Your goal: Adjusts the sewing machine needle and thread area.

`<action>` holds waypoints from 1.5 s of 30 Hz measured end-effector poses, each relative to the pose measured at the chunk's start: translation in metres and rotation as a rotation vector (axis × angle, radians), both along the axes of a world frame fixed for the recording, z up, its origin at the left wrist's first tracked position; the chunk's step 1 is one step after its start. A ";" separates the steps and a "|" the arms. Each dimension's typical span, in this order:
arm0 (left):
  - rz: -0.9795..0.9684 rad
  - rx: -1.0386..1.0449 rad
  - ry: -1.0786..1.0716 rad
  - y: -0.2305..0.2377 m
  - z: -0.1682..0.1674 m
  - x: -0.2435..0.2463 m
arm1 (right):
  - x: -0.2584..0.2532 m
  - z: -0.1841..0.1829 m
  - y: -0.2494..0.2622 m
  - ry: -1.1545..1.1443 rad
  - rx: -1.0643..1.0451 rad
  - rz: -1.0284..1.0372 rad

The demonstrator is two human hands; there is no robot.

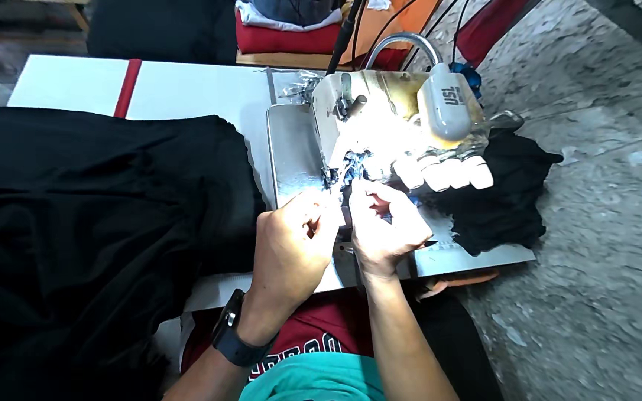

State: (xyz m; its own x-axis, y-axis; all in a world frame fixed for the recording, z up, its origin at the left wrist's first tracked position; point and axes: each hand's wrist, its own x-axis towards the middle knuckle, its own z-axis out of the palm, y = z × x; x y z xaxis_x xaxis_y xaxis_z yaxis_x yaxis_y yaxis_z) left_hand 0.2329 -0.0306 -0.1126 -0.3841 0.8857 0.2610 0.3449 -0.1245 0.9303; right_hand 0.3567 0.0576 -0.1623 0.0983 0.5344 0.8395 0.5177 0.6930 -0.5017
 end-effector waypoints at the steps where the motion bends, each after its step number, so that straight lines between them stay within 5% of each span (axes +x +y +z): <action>1: 0.001 -0.002 0.003 0.000 0.000 0.000 | 0.000 -0.001 0.000 0.010 -0.001 0.016; 45: -0.001 -0.004 -0.011 0.000 -0.002 0.002 | 0.003 0.006 -0.003 0.039 0.003 0.082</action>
State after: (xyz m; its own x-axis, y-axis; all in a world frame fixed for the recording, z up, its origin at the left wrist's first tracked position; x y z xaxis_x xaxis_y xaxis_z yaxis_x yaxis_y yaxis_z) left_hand 0.2345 -0.0308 -0.1151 -0.3859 0.8872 0.2530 0.3342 -0.1212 0.9347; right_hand 0.3594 0.0542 -0.1565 0.0866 0.5397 0.8374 0.4393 0.7337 -0.5183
